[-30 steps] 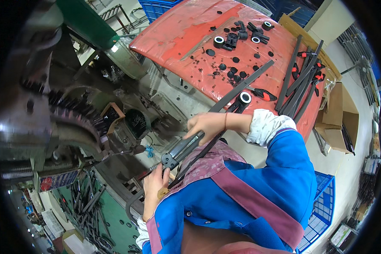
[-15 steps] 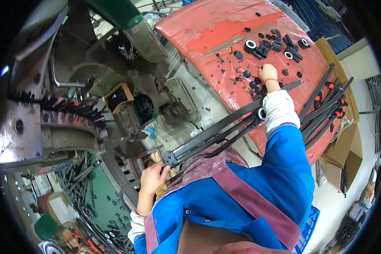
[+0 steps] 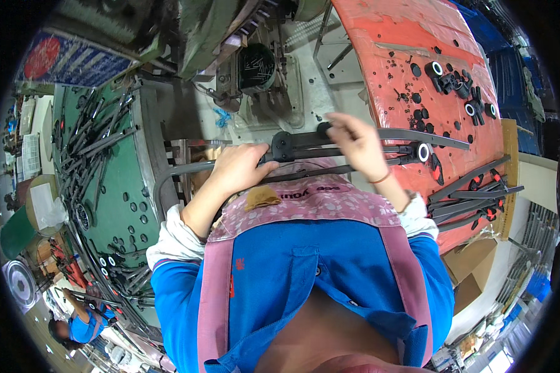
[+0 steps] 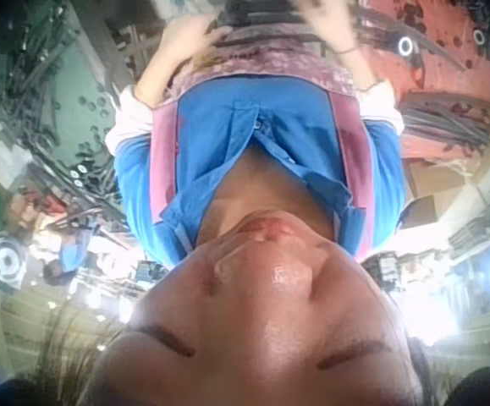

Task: The person repeatedly picks up long metal rods and small black circular components, inserts the components onto the rods, and places the assembled units onto a green workbench. The process is repeated continuously with multiple rods and components.

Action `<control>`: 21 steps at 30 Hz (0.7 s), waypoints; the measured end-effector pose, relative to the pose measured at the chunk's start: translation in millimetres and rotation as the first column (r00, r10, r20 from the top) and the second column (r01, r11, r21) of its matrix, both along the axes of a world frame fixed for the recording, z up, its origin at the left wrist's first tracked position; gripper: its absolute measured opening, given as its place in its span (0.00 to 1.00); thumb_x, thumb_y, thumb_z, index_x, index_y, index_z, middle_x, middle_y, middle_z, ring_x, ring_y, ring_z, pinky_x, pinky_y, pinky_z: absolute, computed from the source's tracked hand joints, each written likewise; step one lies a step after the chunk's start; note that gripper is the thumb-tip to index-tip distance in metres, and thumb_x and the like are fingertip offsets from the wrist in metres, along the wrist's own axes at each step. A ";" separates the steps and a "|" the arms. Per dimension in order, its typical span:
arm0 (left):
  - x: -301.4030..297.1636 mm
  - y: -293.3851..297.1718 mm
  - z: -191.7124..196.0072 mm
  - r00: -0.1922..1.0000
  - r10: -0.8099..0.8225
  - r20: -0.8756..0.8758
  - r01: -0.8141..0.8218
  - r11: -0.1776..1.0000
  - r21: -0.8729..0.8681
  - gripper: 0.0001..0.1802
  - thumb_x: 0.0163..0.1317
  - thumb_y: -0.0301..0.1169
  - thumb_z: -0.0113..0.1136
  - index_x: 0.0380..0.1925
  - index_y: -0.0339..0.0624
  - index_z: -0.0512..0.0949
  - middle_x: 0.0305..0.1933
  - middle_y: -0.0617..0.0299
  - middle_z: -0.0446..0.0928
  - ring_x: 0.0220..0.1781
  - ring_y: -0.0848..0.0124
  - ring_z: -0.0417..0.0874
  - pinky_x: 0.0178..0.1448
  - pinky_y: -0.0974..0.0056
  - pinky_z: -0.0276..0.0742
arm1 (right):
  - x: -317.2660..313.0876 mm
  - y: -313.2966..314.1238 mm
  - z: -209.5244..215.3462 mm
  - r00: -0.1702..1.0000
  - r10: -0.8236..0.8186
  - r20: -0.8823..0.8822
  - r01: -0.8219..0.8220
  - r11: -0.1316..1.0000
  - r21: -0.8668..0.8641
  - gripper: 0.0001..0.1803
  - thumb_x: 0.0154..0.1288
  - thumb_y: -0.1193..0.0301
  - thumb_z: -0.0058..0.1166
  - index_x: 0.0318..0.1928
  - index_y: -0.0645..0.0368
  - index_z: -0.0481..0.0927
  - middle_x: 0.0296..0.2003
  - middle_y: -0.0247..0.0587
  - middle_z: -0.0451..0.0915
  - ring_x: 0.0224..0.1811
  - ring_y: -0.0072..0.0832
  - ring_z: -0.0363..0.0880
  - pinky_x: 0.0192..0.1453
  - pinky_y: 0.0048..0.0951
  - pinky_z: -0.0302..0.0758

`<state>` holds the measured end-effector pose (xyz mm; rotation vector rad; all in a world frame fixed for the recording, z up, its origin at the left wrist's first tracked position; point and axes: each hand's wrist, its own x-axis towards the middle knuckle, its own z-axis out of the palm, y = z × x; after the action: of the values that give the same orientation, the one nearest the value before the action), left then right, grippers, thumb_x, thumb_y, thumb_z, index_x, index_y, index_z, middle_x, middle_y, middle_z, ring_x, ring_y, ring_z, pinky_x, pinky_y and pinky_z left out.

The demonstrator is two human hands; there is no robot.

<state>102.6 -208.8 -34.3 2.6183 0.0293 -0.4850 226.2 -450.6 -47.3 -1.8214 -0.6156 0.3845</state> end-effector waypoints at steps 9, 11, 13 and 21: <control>0.0 5.9 -8.4 1.000 -0.023 0.008 0.023 1.000 -0.009 0.21 0.60 0.49 0.60 0.32 0.40 0.79 0.33 0.47 0.82 0.40 0.47 0.83 0.43 0.46 0.77 | -35.7 54.7 -41.2 0.976 0.042 -0.212 -0.018 0.993 0.114 0.12 0.61 0.80 0.61 0.47 0.66 0.82 0.30 0.39 0.83 0.27 0.16 0.80 0.31 0.19 0.75; 1.4 6.7 -11.0 0.999 -0.017 -0.037 0.017 1.000 -0.003 0.21 0.60 0.50 0.60 0.35 0.41 0.79 0.36 0.49 0.82 0.42 0.47 0.82 0.44 0.46 0.76 | -38.4 58.5 -41.1 0.984 0.017 -0.175 -0.005 0.998 0.066 0.11 0.61 0.79 0.62 0.45 0.66 0.82 0.30 0.42 0.83 0.26 0.17 0.79 0.30 0.21 0.75; 1.4 7.5 -13.3 0.997 -0.020 -0.069 0.019 1.000 -0.003 0.21 0.60 0.50 0.60 0.36 0.42 0.78 0.38 0.49 0.82 0.43 0.48 0.82 0.44 0.45 0.76 | -40.7 60.1 -43.3 0.993 0.003 -0.114 -0.002 1.000 0.012 0.11 0.60 0.78 0.62 0.44 0.66 0.83 0.29 0.42 0.82 0.25 0.20 0.79 0.30 0.22 0.74; 3.9 7.5 -11.4 0.990 -0.033 -0.138 0.034 0.999 0.000 0.21 0.60 0.51 0.60 0.36 0.42 0.78 0.38 0.50 0.82 0.43 0.48 0.83 0.45 0.46 0.77 | -39.4 64.6 -30.0 0.921 -0.014 0.389 0.070 0.989 -0.132 0.10 0.54 0.72 0.65 0.39 0.60 0.86 0.27 0.41 0.79 0.32 0.38 0.80 0.37 0.32 0.76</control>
<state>106.4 -201.3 -45.7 2.5871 0.0309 -0.6779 186.7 -386.0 -77.3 -2.0657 -0.8358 0.0336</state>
